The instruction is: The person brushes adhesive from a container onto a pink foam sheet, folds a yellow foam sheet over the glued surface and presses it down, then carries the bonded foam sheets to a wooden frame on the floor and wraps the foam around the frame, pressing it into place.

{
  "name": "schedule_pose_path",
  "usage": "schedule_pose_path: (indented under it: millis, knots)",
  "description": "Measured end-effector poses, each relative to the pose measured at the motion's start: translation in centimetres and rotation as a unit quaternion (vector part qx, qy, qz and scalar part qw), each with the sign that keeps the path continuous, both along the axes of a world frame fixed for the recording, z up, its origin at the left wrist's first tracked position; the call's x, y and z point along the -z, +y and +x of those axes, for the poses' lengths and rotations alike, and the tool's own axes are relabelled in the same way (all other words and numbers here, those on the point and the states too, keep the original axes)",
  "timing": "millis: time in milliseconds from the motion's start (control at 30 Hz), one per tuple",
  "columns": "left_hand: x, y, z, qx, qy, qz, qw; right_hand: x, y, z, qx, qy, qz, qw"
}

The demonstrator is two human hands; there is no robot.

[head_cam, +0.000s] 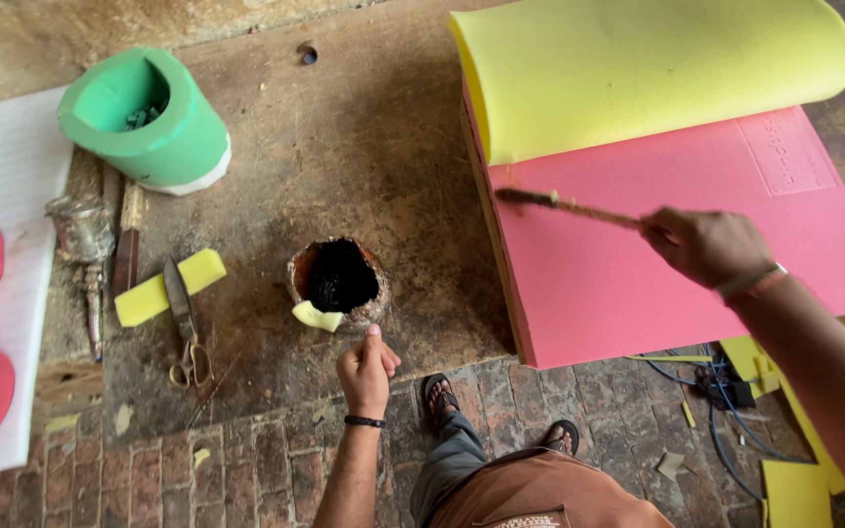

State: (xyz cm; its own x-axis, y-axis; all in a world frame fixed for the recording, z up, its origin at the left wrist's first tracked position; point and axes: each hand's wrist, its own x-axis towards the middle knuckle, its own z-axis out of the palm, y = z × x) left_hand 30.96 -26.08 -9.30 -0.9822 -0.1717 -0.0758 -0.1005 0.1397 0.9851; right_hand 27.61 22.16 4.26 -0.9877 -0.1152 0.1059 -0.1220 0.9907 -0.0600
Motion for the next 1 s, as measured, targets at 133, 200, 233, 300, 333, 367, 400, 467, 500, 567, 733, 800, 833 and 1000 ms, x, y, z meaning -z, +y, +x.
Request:
schedule_pose_path:
  millis: [133,200,233,300,333,367,400,467,500,567,733,800,833,1000]
  knots:
    - [-1.3,3.0,2.0,-0.015,0.02,0.022,0.999,-0.5,2.1,2.1,-0.057,0.014,-0.01,0.998]
    - [-2.0,4.5,2.7,-0.024,0.011,0.003,1.0,-0.5,1.9,2.2,-0.026,0.048,0.016,0.998]
    - [-2.4,5.3,3.0,-0.02,0.023,-0.003,1.0,-0.3,1.8,2.3,-0.037,0.052,0.021,0.998]
    - [-3.1,6.6,3.4,-0.012,0.052,-0.017,0.998,0.3,1.6,2.7,-0.059,0.065,0.029,0.996]
    - [-3.5,7.1,3.6,-0.017,0.043,-0.009,0.999,0.5,2.0,3.5,-0.083,0.061,0.002,0.995]
    - [-3.9,7.5,3.8,-0.02,0.033,-0.002,0.999,0.8,2.7,4.9,-0.106,0.057,-0.024,0.992]
    - [-4.3,8.0,4.0,-0.023,0.023,0.008,0.999,1.0,3.5,6.2,-0.129,0.053,-0.049,0.989]
    - [-4.8,8.6,4.4,-0.041,0.022,0.017,0.999,1.9,4.6,8.4,-0.133,0.075,-0.053,0.987]
    - [-4.9,8.8,4.7,-0.046,0.018,0.021,0.999,2.5,4.9,9.4,-0.132,0.082,-0.056,0.986]
    - [-5.0,9.5,5.3,-0.026,0.064,0.028,0.997,3.6,4.8,10.8,-0.11,0.117,-0.064,0.985]
    - [-4.7,11.1,6.4,-0.012,0.073,0.021,0.997,3.9,4.5,15.2,-0.173,0.148,-0.104,0.968]
    - [-4.6,12.0,6.4,-0.01,0.081,0.056,0.995,3.9,4.4,17.5,-0.098,0.165,-0.096,0.977]
    - [-4.6,12.5,6.1,-0.001,0.093,0.066,0.994,4.2,4.0,18.3,-0.097,0.172,-0.117,0.973]
    - [-4.5,15.1,6.0,0.03,0.089,0.051,0.994,5.2,4.6,23.5,-0.104,0.161,-0.15,0.97]
